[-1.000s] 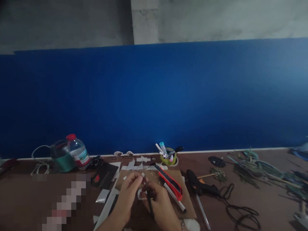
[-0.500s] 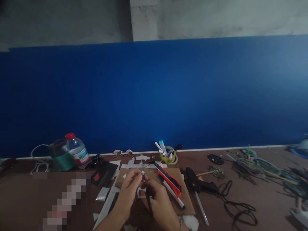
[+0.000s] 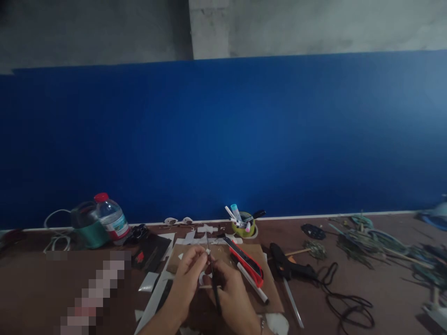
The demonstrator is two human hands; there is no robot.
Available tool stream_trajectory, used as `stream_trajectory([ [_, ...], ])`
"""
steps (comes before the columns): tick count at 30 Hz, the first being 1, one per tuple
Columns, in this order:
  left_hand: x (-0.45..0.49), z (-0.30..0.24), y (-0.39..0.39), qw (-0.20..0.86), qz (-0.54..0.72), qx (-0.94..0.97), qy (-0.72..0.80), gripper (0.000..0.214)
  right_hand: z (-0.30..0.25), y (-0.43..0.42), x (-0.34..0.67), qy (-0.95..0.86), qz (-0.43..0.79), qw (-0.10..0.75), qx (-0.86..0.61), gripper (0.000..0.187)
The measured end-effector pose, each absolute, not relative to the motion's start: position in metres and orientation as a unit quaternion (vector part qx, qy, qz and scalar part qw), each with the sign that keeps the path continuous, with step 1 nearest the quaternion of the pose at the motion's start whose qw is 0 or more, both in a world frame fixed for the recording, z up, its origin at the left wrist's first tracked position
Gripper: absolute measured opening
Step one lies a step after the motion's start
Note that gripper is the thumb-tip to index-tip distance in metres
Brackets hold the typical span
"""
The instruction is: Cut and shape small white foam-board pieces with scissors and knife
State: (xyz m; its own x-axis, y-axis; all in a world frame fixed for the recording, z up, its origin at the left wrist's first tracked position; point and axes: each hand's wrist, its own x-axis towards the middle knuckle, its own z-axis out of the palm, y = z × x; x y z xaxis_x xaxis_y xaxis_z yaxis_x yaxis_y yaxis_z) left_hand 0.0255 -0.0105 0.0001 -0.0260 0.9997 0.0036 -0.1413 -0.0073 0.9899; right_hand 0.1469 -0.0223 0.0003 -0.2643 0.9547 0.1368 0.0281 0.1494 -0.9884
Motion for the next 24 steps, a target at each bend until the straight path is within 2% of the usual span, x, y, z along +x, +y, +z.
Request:
stream_trajectory([
  [7,0.023,0.003,-0.008,0.532,0.536,0.461,0.467,0.019,0.001,-0.023,0.147,-0.616,0.491,0.452,-0.418,0.015],
  [14,0.017,0.007,-0.004,0.537,0.529,0.474,0.455,0.017,0.003,-0.024,0.147,-0.611,0.496,0.439,-0.434,0.018],
  [24,0.016,0.005,-0.001,0.571,0.536,0.442,0.439,0.021,-0.006,-0.021,0.147,-0.609,0.500,0.430,-0.440,0.013],
])
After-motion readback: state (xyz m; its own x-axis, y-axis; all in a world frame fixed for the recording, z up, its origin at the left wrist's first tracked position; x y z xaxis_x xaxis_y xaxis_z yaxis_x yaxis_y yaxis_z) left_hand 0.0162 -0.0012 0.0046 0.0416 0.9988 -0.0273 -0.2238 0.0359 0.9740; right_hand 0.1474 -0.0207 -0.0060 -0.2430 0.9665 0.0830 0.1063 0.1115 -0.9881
